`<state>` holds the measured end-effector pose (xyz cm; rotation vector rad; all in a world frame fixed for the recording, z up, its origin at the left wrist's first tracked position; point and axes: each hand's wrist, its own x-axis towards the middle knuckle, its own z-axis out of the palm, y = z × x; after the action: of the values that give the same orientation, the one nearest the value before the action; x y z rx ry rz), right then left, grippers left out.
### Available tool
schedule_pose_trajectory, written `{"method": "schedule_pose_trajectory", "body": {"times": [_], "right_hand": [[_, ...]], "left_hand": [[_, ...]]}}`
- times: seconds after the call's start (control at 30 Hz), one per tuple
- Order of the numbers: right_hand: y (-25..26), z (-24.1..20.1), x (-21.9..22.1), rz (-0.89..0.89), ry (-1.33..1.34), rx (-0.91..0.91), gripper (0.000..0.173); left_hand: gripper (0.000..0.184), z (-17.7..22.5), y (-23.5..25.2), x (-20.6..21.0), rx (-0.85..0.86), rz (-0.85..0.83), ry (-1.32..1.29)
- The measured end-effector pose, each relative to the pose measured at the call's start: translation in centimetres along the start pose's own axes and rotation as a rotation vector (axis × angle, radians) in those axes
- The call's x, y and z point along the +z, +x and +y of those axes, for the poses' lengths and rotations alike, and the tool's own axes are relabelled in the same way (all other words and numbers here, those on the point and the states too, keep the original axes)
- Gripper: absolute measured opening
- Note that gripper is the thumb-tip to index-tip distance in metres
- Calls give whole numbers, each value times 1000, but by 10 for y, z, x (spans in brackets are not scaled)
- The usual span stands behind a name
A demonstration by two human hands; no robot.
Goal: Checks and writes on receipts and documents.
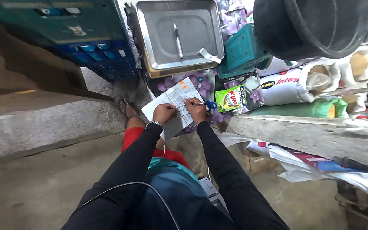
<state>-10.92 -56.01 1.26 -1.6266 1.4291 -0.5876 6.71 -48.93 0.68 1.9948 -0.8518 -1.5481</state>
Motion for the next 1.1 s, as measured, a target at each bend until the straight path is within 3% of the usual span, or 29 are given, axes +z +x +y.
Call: {"method": "schedule_pose_trajectory", "body": {"times": [0.23,1.1], "right_hand": [[3,8,1,0,-73,-68,32],[1,3,0,95,-146,-23,37]], "left_hand": [[17,3,-2,0,-22,8,-28],[16,-3,0,1,6,13,-14]]}}
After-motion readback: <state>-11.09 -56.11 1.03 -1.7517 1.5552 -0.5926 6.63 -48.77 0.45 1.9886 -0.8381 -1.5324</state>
